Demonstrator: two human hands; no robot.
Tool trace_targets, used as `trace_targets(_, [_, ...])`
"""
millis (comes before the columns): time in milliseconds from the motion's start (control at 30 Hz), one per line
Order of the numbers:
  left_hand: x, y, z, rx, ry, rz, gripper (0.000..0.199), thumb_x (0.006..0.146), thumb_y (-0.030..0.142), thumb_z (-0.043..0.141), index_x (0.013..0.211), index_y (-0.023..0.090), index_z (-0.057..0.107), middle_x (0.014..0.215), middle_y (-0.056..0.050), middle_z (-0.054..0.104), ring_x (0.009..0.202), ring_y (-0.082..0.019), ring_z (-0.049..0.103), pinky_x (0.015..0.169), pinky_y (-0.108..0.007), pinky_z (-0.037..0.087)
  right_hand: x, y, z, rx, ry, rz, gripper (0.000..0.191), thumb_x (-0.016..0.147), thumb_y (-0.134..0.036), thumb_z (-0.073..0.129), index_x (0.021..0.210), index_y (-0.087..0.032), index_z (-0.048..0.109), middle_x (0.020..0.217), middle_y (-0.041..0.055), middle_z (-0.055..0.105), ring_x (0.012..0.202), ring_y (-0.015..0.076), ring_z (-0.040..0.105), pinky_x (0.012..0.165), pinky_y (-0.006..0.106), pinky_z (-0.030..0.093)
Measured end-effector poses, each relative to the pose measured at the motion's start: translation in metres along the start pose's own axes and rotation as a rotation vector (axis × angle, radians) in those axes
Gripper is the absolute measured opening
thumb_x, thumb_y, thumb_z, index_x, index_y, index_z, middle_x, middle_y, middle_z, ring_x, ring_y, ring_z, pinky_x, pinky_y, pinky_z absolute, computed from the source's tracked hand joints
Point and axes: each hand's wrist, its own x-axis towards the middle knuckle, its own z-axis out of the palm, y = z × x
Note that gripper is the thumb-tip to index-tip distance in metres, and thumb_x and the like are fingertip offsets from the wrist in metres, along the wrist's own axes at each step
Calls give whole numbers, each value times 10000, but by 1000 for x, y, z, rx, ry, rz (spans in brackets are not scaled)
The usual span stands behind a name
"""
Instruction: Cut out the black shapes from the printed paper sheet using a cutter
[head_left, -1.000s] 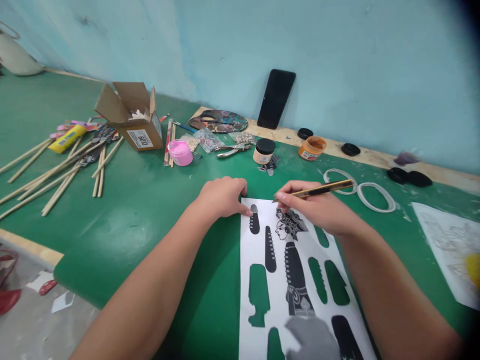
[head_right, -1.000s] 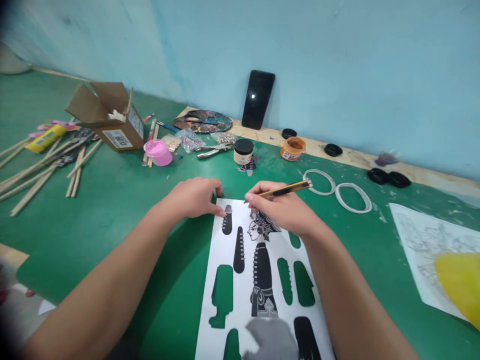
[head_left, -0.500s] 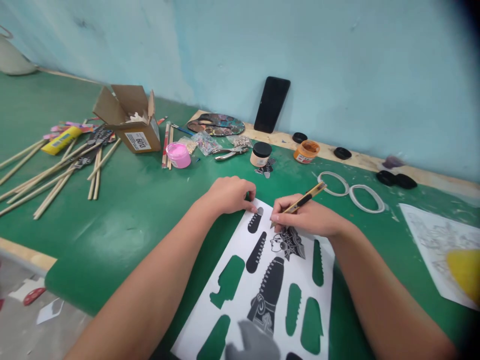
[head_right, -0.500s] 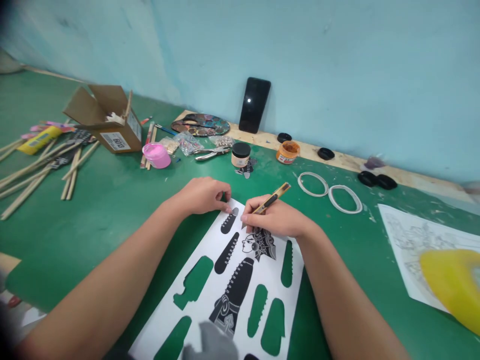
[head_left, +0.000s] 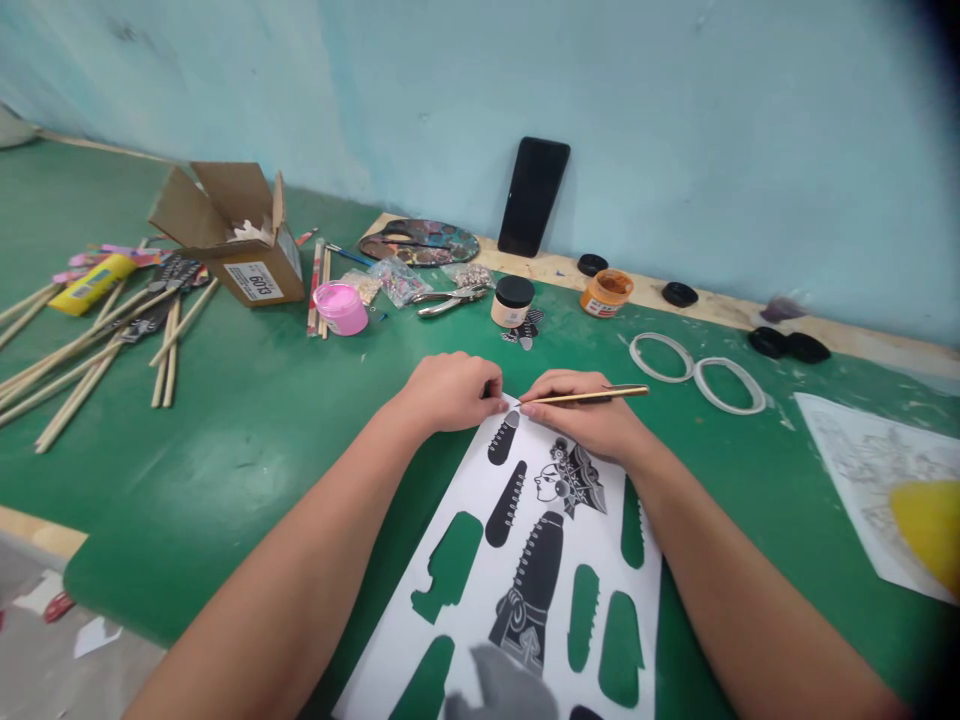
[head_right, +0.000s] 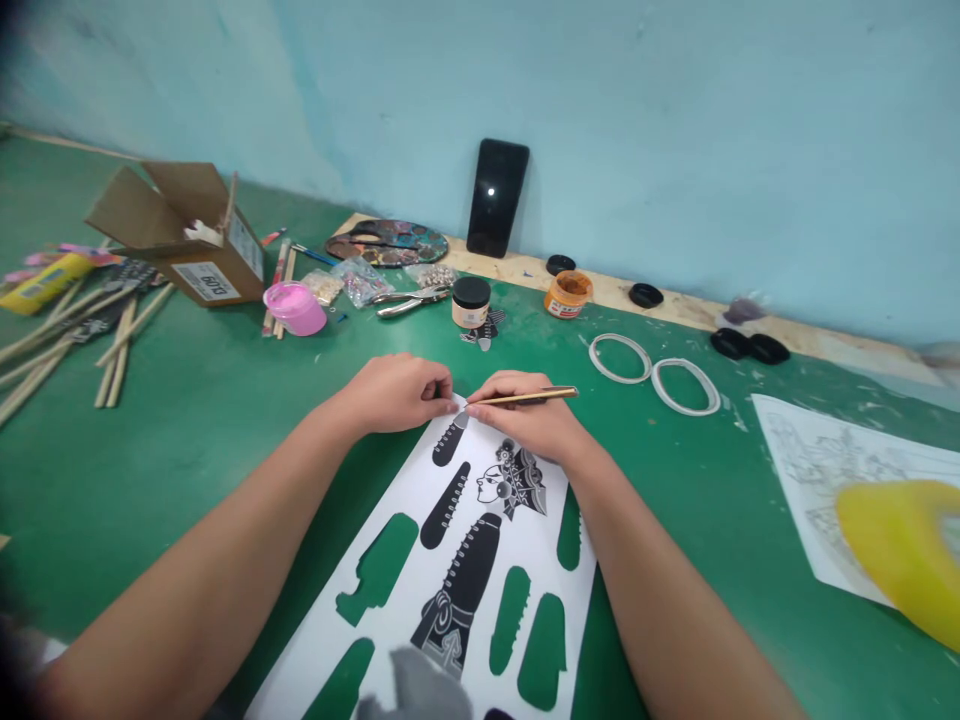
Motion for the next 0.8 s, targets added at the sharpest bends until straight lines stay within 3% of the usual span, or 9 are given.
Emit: trace_targets(800, [3,1,4,22,36,-6,234,821,494,594,858,280,683,905,1,718,799,-206,630,587,-279,362,1,6,3,25,-27,-8,70,812,-239,698,825,-219,764,867,44,726,804,193,664,707,329,511])
